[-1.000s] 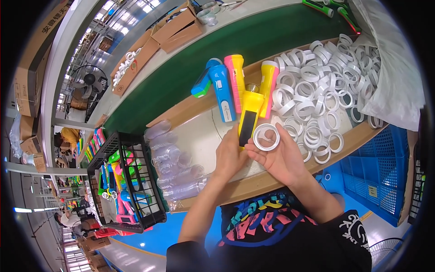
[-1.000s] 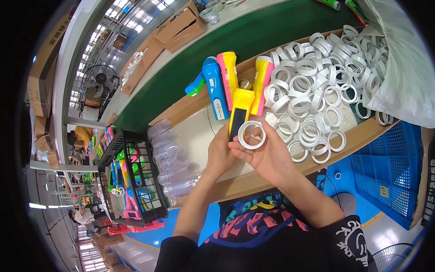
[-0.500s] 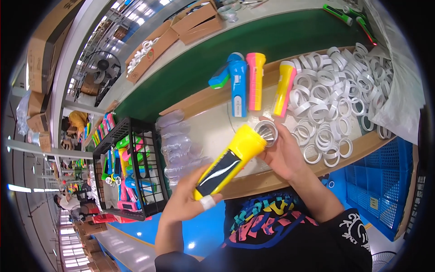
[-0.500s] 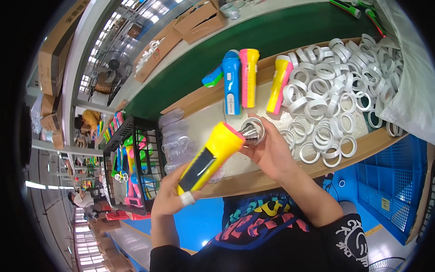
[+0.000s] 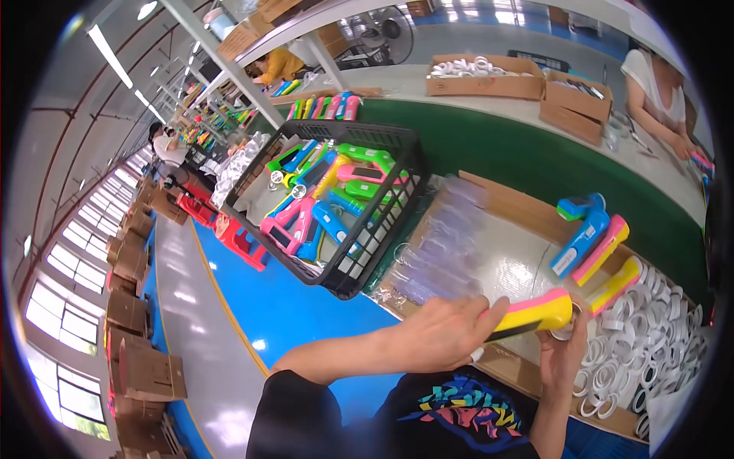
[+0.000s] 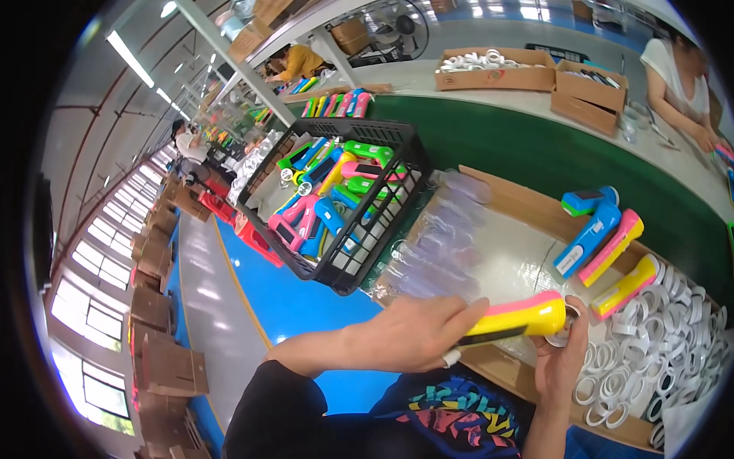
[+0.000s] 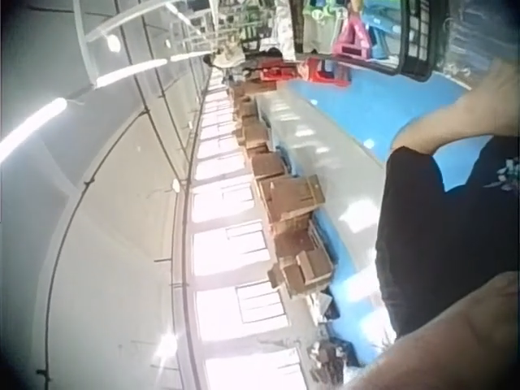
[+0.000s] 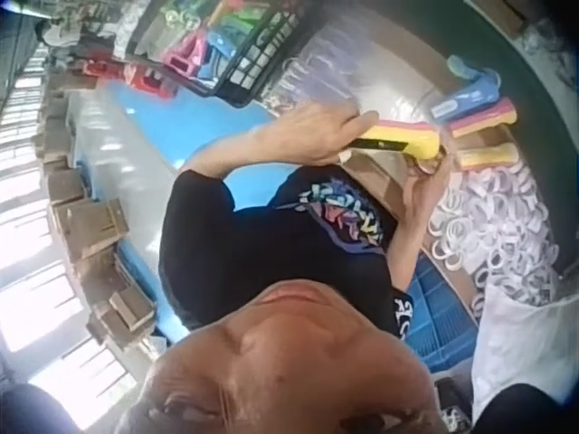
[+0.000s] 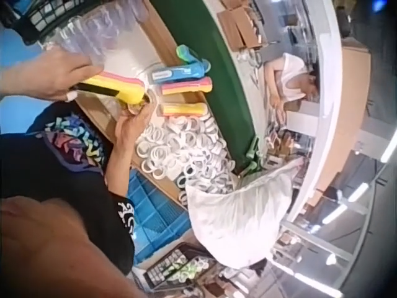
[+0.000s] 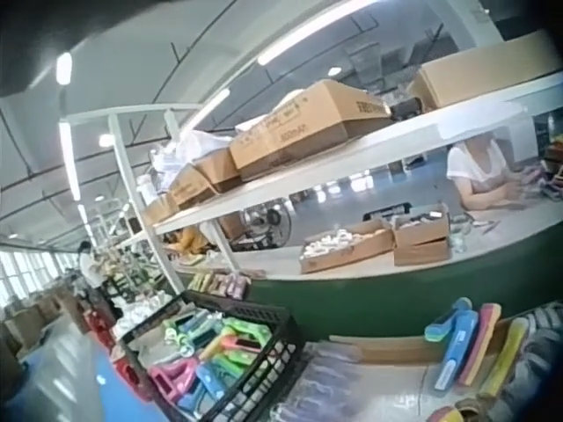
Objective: Assembling various colored flashlights by attaching plastic components and lenses.
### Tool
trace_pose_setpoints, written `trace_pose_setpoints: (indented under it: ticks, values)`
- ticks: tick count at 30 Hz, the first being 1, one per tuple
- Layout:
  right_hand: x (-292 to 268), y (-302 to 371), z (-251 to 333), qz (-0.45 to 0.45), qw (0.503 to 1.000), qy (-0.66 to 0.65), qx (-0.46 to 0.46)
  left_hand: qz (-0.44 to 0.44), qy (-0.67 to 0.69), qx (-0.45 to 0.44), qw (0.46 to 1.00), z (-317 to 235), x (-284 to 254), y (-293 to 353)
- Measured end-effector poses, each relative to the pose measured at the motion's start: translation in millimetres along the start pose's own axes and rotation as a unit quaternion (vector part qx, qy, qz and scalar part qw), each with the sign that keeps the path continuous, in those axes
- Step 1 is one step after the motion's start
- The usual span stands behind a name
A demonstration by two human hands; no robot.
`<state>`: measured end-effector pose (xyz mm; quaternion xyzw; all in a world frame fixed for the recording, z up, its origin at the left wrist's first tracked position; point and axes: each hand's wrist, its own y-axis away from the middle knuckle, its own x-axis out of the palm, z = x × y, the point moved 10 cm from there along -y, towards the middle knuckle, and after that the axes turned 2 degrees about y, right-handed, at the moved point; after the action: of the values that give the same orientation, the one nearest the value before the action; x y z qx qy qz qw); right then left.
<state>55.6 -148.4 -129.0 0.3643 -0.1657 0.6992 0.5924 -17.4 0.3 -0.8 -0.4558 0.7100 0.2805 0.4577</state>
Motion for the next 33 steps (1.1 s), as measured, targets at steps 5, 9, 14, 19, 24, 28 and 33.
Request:
trace_pose_setpoints:
  ticks: [5,9,14,19,24,28,33]
  values:
    - [12.3,9.5,26.5,0.062,0.973,0.188,-0.121,-0.061,-0.057,0.13,0.988,-15.7,17.1,-4.5]
    - [36.0,50.3,52.2,-0.003,0.873,0.389,-0.294,-0.087,0.204,0.12,0.968,0.3,18.4,-3.1]
    - [39.7,69.3,66.5,0.049,0.709,0.631,-0.313,0.058,0.483,0.107,0.867,-4.3,39.8,-4.9]
    - [-13.2,7.6,-6.5,-0.04,0.984,0.148,0.091,-0.137,-0.077,0.197,0.968,-8.1,34.7,-12.4]
    - [58.2,42.1,65.8,0.154,0.804,0.493,-0.295,0.104,0.452,0.014,0.886,19.7,56.1,-26.0]
    - [5.2,-34.4,21.9,0.046,0.961,0.264,-0.075,-0.034,0.183,0.048,0.981,25.6,44.8,-47.6]
    - [17.5,-30.3,34.4,0.111,0.984,0.139,0.027,-0.003,0.437,-0.055,0.898,62.4,87.2,-48.5]
